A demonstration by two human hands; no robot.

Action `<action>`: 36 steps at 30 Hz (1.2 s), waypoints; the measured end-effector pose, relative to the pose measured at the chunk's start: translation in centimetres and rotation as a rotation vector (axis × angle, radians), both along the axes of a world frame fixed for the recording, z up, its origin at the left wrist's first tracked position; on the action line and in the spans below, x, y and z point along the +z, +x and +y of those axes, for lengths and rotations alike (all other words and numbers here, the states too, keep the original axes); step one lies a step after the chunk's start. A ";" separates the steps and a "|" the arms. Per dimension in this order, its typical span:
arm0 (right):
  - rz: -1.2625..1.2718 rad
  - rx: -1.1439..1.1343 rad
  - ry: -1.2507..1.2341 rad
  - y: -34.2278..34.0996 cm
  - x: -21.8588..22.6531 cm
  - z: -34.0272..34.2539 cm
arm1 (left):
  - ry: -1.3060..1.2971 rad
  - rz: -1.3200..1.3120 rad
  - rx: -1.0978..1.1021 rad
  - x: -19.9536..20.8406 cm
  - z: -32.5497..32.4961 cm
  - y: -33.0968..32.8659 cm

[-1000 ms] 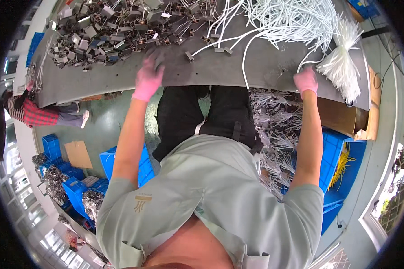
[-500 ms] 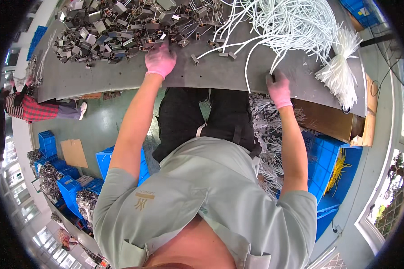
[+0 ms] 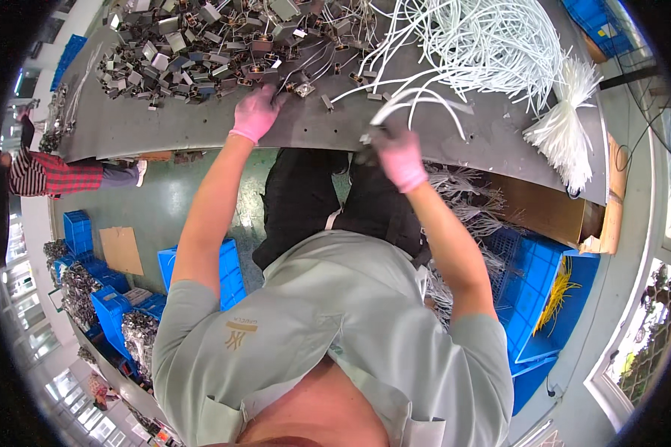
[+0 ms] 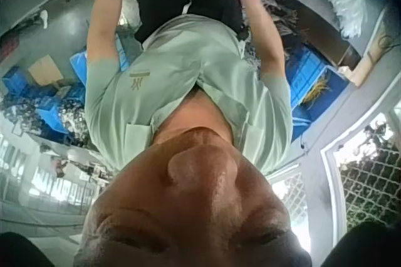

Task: Manually bundling and tying electronic wires or components together at a workbench.

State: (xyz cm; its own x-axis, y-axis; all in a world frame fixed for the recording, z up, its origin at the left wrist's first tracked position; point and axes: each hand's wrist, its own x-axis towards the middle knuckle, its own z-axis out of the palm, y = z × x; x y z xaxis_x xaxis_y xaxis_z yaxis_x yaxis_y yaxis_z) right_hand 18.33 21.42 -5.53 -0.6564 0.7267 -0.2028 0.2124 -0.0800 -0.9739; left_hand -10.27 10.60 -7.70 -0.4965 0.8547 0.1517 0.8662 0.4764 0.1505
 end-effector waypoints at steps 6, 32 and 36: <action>0.279 0.188 0.201 -10.8 -6.7 -2.5 | 0.493 -0.451 -0.176 -0.5 -6.7 3.1; 0.550 -0.207 -0.505 -11.9 2.6 0.6 | 0.393 -1.167 0.794 -5.5 -37.2 11.3; 0.542 -0.210 -0.413 -10.8 3.8 1.5 | 0.403 -1.188 0.730 -5.2 -34.1 11.0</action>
State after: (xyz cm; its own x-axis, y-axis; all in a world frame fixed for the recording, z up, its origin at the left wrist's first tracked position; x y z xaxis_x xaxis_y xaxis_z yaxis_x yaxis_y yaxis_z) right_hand 7.53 22.93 -1.76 -0.5973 0.7831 -0.1733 -0.3540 -0.4513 -0.8192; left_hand 0.78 -23.48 -12.93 -0.7956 0.3608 -0.4868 -0.2749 0.5010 0.8206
